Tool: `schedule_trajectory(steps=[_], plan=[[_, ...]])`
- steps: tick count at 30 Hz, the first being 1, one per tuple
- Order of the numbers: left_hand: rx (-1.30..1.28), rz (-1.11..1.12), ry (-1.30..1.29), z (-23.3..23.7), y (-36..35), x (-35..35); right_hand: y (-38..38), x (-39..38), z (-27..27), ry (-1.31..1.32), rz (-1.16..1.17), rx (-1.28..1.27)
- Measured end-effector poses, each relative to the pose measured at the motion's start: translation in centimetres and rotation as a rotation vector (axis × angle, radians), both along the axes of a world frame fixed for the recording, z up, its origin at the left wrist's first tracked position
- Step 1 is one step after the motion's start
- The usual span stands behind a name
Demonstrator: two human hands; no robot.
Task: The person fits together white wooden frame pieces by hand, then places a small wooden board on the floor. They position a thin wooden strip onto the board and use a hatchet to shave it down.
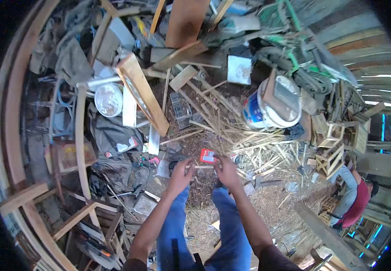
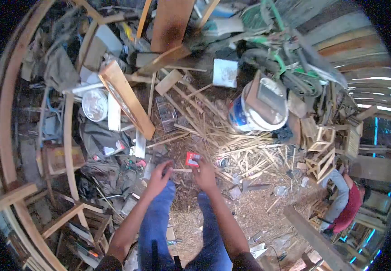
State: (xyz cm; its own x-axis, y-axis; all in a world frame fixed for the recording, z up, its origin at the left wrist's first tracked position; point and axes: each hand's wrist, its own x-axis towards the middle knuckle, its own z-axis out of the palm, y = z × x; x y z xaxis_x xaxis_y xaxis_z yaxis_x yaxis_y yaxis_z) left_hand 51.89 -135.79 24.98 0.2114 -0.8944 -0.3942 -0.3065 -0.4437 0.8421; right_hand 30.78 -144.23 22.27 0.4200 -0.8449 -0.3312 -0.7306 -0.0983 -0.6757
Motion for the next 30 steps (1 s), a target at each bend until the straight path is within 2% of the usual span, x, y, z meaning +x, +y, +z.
schedule_trajectory(steps=[1, 5, 8, 10, 12, 14, 15, 16, 18, 20, 23, 24, 26, 27, 28, 30], plan=[[0.023, 0.050, 0.076, -2.2, -0.4, 0.1, -1.3, 0.5, -3.3, -0.010, 0.003, 0.014], [-0.018, 0.018, 0.017, -11.8, -1.5, -0.3, -4.3, 1.4, -13.3, -0.031, 0.012, 0.018], [-0.098, -0.095, -0.116, -19.4, -3.5, 0.4, -6.5, 1.5, -21.1, -0.070, -0.032, -0.088], [-0.176, -0.110, -0.179, -22.8, -6.2, 1.1, -8.6, 1.8, -26.8, 0.000, -0.011, -0.040], [-0.294, -0.117, -0.273, -25.8, -9.1, 1.3, -9.0, 2.3, -34.0, 0.001, 0.011, -0.128], [-0.286, -0.187, -0.325, -27.3, -11.9, 1.3, -9.0, 3.2, -39.6, 0.252, 0.014, -0.329], [-0.276, -0.212, -0.433, -27.9, -12.6, 0.9, -8.8, 3.7, -41.1, 0.336, 0.024, -0.421], [-0.279, -0.212, -0.454, -28.3, -13.2, 0.3, -8.6, 3.8, -41.4, 0.317, 0.020, -0.427], [-0.467, -0.316, -0.460, -27.3, -15.3, -0.4, -9.3, 3.1, -39.6, 0.274, -0.014, -0.296], [-0.438, -0.356, -0.412, -24.9, -15.1, -0.9, -10.1, 2.1, -36.0, 0.252, -0.018, -0.236], [-0.378, -0.463, -0.359, -22.0, -13.9, 0.7, -12.5, 0.1, -33.2, 0.304, 0.186, -0.478], [-0.400, -0.445, -0.358, -21.6, -14.0, 1.1, -13.1, -0.5, -32.4, 0.312, 0.196, -0.501], [-0.473, -0.451, -0.579, -21.5, -13.9, 1.7, -13.8, -1.5, -31.2, 0.292, 0.201, -0.515], [-0.504, -0.403, -0.599, -21.0, -14.5, 1.3, -14.0, -2.2, -30.8, 0.298, 0.306, -0.538], [-0.503, -0.387, -0.598, -21.2, -14.9, 0.9, -14.1, -2.2, -30.9, 0.300, 0.320, -0.542], [-0.544, -0.314, -0.451, -21.0, -15.9, 0.4, -14.7, -1.6, -30.4, 0.255, 0.155, -0.489]])
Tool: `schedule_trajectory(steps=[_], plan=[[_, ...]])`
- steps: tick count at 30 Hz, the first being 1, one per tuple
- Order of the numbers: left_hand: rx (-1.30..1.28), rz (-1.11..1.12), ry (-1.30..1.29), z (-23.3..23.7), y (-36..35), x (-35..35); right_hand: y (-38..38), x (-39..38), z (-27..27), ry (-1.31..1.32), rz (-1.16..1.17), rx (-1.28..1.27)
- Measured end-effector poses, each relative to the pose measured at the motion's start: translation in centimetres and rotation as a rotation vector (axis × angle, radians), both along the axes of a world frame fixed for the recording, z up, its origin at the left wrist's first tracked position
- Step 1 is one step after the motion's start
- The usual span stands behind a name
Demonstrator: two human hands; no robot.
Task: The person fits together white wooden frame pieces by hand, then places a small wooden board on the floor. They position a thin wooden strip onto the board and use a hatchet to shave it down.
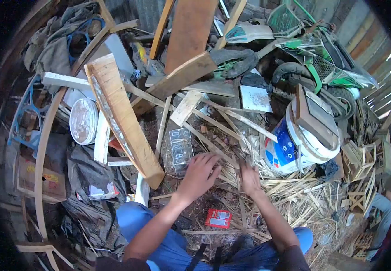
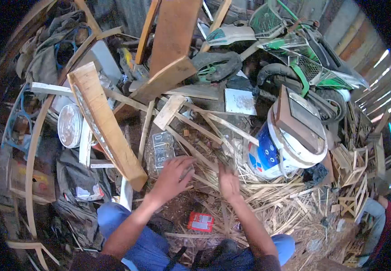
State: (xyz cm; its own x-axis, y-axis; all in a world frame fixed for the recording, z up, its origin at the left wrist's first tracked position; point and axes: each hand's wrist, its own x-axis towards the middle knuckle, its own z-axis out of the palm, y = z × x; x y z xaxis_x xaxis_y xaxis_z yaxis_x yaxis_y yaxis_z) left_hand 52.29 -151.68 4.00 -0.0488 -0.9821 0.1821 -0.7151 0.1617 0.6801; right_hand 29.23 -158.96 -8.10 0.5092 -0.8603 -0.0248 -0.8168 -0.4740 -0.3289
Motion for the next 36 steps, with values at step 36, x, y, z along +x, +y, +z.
schedule_trajectory(steps=[36], plan=[[0.148, -0.056, -0.208, -4.5, 0.8, -0.2, 6.2, -4.2, 2.7, 0.158, -0.096, 0.030]])
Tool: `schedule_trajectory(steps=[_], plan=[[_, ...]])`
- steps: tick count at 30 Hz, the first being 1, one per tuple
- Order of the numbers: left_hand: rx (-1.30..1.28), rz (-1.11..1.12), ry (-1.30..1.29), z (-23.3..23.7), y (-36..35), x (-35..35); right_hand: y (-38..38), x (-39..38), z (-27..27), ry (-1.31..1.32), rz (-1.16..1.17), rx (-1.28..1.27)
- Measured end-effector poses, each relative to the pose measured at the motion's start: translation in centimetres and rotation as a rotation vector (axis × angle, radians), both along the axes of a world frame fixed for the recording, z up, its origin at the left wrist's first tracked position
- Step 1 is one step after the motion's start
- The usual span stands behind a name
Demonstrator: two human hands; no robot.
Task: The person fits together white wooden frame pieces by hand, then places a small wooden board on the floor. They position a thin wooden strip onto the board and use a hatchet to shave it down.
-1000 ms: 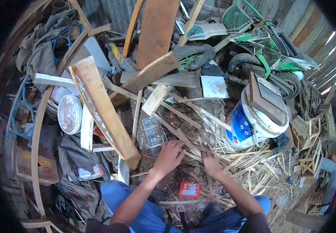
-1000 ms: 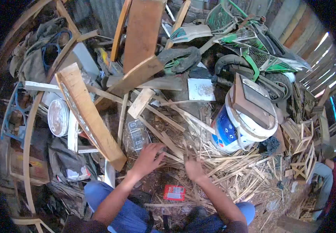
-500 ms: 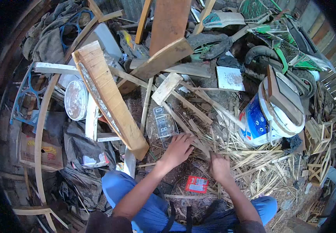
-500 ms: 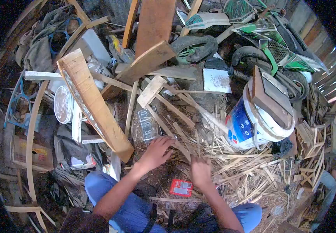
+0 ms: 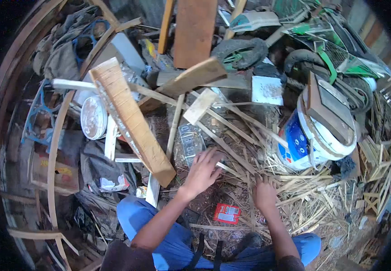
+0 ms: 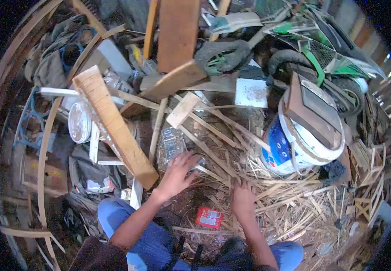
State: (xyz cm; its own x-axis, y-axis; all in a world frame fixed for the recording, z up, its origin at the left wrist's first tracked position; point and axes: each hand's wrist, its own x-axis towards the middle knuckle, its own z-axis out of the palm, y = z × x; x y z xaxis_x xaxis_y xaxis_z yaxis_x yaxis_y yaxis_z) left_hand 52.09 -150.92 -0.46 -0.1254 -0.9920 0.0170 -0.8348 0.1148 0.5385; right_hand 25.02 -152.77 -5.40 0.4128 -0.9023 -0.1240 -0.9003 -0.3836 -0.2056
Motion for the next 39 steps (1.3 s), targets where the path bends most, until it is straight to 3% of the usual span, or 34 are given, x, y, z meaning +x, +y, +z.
schedule_trajectory(steps=[2, 7, 10, 13, 18, 20, 21, 28, 34, 36, 38, 39], plan=[[-0.166, 0.208, -0.129, 1.6, 0.4, 1.7, -0.3, 2.3, 2.5, -0.166, -0.018, 0.115], [-0.384, 0.753, -0.190, 3.5, 3.1, 8.9, 1.6, 7.9, 5.2, -0.349, 0.241, 0.187], [-0.446, 0.846, -0.176, 2.6, 4.2, 12.9, 1.7, 10.8, 6.9, -0.373, 0.342, 0.247], [-0.470, 1.036, 0.024, 1.0, 3.6, 15.3, 1.6, 12.4, 6.2, -0.422, 0.342, 0.195], [-0.487, 1.043, 0.033, 0.8, 3.0, 16.0, 1.0, 13.0, 6.4, -0.393, 0.289, 0.129], [-0.516, 1.079, 0.189, 1.1, 3.0, 16.7, 0.5, 13.6, 7.1, -0.382, 0.286, 0.105], [-0.547, 1.046, 0.088, 1.2, 3.1, 16.5, 0.2, 13.9, 7.8, -0.388, 0.259, 0.127], [-0.462, 0.993, 0.124, 3.1, 3.7, 12.7, -1.7, 15.4, 8.4, -0.528, 0.302, 0.068], [-0.285, 0.705, 0.193, 5.2, 5.0, 7.4, -3.7, 18.0, 11.3, -0.732, 0.349, 0.011], [-0.242, 0.597, 0.021, 6.4, 6.1, 4.8, -4.0, 19.0, 12.4, -0.758, 0.359, -0.023], [-0.221, 0.310, 0.177, 8.0, 7.7, 3.7, -4.4, 19.5, 13.3, -0.779, 0.367, -0.064], [-0.191, 0.277, 0.363, 8.4, 8.4, 3.6, -4.5, 19.5, 13.7, -0.845, 0.330, -0.027]])
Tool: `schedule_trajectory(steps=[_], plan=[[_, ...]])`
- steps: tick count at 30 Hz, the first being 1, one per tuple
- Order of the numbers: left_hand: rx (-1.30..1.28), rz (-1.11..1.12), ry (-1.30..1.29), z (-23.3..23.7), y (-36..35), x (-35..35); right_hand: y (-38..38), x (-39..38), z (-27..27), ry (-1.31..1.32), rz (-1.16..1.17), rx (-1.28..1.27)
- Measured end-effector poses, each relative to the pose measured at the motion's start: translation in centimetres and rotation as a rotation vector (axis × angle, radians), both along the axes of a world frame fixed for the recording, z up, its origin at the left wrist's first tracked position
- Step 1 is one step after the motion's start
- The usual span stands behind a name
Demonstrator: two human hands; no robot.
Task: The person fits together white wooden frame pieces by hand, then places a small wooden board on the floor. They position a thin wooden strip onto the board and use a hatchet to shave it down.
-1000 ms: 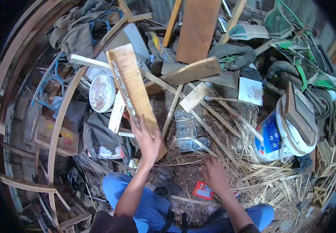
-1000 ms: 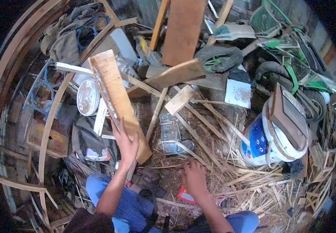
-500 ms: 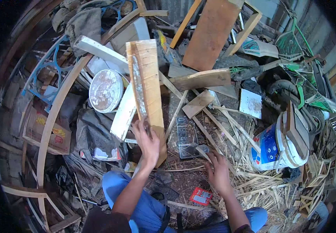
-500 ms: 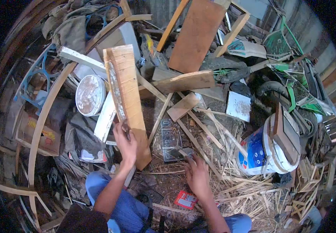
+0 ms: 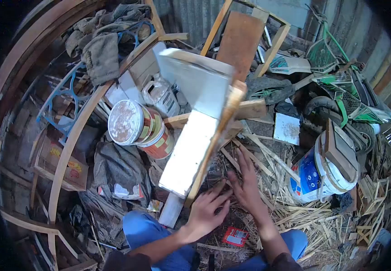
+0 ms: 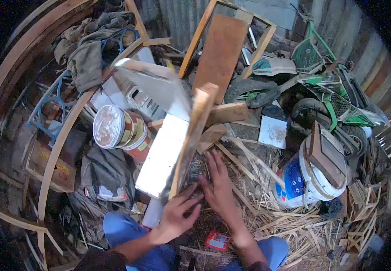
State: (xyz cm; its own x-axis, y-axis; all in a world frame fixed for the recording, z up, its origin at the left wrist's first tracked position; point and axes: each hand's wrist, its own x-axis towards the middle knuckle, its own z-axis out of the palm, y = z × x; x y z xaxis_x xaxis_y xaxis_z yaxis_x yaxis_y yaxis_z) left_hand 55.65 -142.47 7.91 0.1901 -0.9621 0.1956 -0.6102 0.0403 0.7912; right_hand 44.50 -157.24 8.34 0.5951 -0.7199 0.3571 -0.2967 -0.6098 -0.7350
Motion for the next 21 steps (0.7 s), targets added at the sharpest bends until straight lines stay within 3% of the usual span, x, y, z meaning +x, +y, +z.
schedule_trajectory(steps=[1, 3, 4, 5, 7, 8, 10, 11, 13, 14, 15, 17, 18, 19, 21], plan=[[-0.005, -0.009, 0.002, 0.8, 0.0, 0.7, 0.0, -0.1, 0.2, -0.054, -0.011, 0.060], [-0.312, 0.191, -0.512, 3.0, -0.7, 2.4, -0.4, -0.8, -0.9, -0.096, 0.013, 0.126], [-0.196, 0.372, -0.614, 4.2, -1.1, 2.4, -0.3, -1.0, -1.1, -0.149, -0.060, 0.219], [-0.113, 0.433, -0.580, 4.1, -1.7, 2.8, -0.2, -1.3, -1.5, -0.201, -0.132, 0.310], [0.095, 0.346, -0.137, -1.2, -1.5, 4.0, -0.6, -2.9, -2.7, -0.222, -0.130, 0.408], [0.095, 0.347, -0.127, -2.6, -1.4, 3.4, -0.8, -3.5, -2.8, -0.361, -0.125, 0.504], [0.178, 0.059, 0.077, -4.2, -1.7, 1.4, -1.2, -5.3, -2.7, -0.498, -0.147, 0.673], [0.020, 0.027, -0.157, -4.2, -2.3, 0.1, -1.8, -6.1, -4.2, -0.499, -0.158, 0.672], [0.248, 0.085, 0.162, -5.3, -3.1, -2.0, -2.4, -6.9, -6.5, -0.524, -0.055, 0.686], [0.242, 0.079, 0.170, -5.7, -3.2, -2.2, -1.4, -6.5, -6.3, -0.545, -0.015, 0.775], [0.267, 0.032, 0.076, -5.9, -3.3, -2.0, -0.9, -6.0, -6.6, -0.360, -0.008, 0.547], [0.305, -0.030, -0.032, -6.5, -3.2, -1.8, -0.4, -5.9, -6.7, -0.464, -0.059, 0.671], [0.201, -0.031, -0.018, -7.0, -3.4, -1.7, -0.3, -6.4, -7.4, -0.471, -0.068, 0.673], [0.094, -0.030, -0.003, -7.1, -3.6, -1.8, -0.6, -7.1, -8.3, -0.386, -0.111, 0.603], [0.138, -0.069, -0.077, -6.7, -2.8, -1.6, 0.1, -8.1, -8.9, -0.299, -0.167, 0.535]])
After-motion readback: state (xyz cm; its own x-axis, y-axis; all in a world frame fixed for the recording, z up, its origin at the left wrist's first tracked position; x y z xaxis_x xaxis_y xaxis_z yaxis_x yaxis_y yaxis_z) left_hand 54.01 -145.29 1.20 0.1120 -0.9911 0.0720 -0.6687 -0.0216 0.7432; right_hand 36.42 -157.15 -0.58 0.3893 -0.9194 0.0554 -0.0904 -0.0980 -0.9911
